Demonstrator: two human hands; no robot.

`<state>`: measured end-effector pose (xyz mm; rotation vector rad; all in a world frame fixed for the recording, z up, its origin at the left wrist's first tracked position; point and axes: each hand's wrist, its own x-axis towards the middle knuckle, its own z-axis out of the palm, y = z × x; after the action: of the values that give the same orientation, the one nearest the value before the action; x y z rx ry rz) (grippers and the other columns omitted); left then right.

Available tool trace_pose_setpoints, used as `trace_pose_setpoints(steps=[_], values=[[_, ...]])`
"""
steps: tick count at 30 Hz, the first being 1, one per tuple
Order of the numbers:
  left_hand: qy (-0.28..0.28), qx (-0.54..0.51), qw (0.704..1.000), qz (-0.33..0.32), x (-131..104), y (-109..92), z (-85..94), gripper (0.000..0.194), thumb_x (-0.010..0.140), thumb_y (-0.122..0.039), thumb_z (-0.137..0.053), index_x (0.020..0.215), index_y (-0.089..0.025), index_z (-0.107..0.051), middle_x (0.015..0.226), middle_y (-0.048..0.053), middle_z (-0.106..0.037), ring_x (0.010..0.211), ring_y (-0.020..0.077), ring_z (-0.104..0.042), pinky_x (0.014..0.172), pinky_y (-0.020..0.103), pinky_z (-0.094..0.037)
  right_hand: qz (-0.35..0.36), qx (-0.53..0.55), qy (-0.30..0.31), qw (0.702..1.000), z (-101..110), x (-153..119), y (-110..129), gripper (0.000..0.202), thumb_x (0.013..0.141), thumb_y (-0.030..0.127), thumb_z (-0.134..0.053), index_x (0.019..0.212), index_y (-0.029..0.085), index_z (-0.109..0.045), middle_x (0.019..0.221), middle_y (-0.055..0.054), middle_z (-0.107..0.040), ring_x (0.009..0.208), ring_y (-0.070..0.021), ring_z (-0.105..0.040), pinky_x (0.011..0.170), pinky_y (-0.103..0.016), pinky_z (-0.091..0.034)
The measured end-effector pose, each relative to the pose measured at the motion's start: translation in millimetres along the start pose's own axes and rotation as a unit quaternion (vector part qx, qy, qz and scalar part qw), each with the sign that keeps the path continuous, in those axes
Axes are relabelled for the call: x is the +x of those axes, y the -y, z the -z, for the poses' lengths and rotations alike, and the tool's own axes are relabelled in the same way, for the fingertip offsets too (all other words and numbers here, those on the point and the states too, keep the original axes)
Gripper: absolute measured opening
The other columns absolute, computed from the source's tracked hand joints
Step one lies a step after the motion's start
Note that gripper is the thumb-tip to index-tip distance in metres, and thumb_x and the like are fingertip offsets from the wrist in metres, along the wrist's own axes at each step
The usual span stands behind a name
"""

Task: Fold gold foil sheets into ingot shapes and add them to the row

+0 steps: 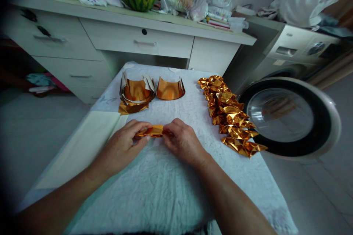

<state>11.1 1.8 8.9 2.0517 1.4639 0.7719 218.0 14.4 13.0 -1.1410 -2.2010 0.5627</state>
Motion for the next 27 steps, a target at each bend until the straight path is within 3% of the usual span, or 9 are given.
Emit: trace_pose_setpoints(steps=[10,20,27], values=[[-0.018,0.034,0.999,0.017,0,-1,-1.3,0.027,0.092,-0.023,-0.044,0.11,-0.019,-0.063,0.107,0.004,-0.071,0.097,0.0219,-0.067,0.086,0.036,-0.051,0.015,-0.041,-0.002,0.999,-11,-3,1,0.025,0.086,0.008,-0.051,0.105,0.017,-0.066,0.087,-0.004,-0.061,0.075,-0.0136,-0.059,0.067,-0.024,-0.047],[-0.07,0.026,0.996,-0.056,0,-1,0.1,0.031,0.094,-0.021,-0.043,0.112,-0.016,-0.068,0.105,0.006,-0.072,0.097,0.0201,-0.067,0.088,0.035,-0.053,-0.042,-0.114,0.023,0.992,-9,-1,7,0.013,0.088,0.02,-0.055,0.096,0.018,-0.065,0.088,-0.004,-0.063,0.074,-0.015,-0.059,0.066,-0.026,-0.043],[-0.097,0.02,0.992,-0.083,-2,-1,-0.1,0.029,0.093,-0.019,-0.047,0.115,-0.014,-0.066,0.107,0.007,-0.071,0.098,0.0197,-0.067,0.088,0.033,-0.054,-0.06,-0.099,0.004,0.993,-14,-3,3,0.025,0.086,0.013,-0.051,0.107,0.019,-0.062,0.092,-0.004,-0.067,0.076,-0.0156,-0.062,0.07,-0.027,-0.045]])
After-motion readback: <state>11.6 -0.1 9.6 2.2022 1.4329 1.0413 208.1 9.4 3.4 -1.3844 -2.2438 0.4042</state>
